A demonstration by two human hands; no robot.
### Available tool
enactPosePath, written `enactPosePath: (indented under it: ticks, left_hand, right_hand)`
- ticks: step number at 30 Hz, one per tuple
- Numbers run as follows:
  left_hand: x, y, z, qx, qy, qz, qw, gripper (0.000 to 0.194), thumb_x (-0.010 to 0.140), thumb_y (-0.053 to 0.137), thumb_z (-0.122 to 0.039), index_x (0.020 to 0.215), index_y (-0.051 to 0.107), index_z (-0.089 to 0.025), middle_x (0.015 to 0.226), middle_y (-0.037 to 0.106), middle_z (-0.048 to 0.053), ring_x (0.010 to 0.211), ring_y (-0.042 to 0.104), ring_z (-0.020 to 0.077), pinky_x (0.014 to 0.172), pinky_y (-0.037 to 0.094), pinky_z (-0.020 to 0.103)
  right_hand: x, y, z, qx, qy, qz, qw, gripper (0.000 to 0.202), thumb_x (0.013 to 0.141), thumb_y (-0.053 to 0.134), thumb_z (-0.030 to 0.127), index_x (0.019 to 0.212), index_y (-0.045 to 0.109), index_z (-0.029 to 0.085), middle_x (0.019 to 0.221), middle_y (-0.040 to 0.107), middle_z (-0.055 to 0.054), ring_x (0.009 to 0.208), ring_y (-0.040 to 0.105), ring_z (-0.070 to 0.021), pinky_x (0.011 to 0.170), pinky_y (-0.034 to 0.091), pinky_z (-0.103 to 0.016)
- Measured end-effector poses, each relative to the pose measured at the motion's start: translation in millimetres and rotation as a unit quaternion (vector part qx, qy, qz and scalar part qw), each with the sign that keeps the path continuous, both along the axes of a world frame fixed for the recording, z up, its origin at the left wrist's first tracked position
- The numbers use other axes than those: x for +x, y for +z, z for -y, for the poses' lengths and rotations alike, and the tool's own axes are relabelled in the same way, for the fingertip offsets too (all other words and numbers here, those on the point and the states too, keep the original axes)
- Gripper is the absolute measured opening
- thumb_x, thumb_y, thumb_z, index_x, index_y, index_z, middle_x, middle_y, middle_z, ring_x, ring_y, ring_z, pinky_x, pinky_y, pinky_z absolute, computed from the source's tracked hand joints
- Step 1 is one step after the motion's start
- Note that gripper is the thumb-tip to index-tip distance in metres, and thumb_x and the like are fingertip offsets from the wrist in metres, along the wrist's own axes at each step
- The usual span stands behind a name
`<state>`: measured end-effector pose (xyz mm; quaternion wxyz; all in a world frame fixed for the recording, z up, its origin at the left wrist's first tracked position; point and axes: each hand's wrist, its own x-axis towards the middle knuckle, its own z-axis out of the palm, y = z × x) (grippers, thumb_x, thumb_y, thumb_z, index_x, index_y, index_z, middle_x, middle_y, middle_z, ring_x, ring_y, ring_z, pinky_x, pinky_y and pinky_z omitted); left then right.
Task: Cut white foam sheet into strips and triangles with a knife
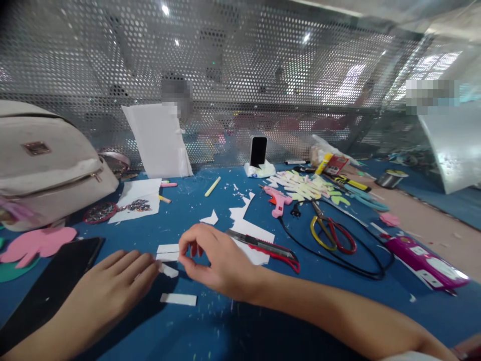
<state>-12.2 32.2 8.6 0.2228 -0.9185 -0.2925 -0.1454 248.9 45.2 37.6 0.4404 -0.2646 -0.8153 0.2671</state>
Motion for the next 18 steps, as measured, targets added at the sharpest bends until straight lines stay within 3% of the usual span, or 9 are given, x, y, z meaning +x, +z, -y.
enactPosePath:
  ticks: [4,14,18]
  left_hand:
    - [6.5,-8.4,1.0,0.011,-0.024,-0.003,1.0,0.035,0.1,0.034,-0.003,0.097,0.068,-0.012,0.092,0.069,0.01,0.077,0.059,0.0264,0.072,0.04,0.041]
    - [9.3,-4.6,1.2,-0.028,-0.057,0.004,0.998,0.021,0.101,0.045,-0.006,0.097,0.065,-0.012,0.091,0.07,0.009,0.077,0.063,0.0276,0.073,0.04,0.042]
    - [10.6,-5.3,0.0,-0.063,-0.058,0.029,0.996,0.019,0.105,0.045,-0.015,0.092,0.059,-0.017,0.085,0.067,0.005,0.073,0.062,0.0246,0.069,0.04,0.039]
  right_hand:
    - [1.7,3.4,-1.7,0.015,-0.009,-0.007,1.0,0.018,0.092,0.062,0.01,0.102,0.056,0.023,0.096,0.065,-0.002,0.08,0.058,-0.0139,0.072,0.051,-0.029]
    - [2.7,7.7,-2.6,0.024,-0.018,-0.006,1.0,0.018,0.092,0.063,0.009,0.1,0.055,0.023,0.093,0.063,0.0,0.076,0.056,-0.013,0.07,0.049,-0.029]
    - [2.8,8.1,-2.9,0.028,-0.018,-0.002,0.999,0.019,0.092,0.063,0.009,0.101,0.056,0.023,0.093,0.065,-0.001,0.077,0.056,-0.0135,0.071,0.049,-0.03]
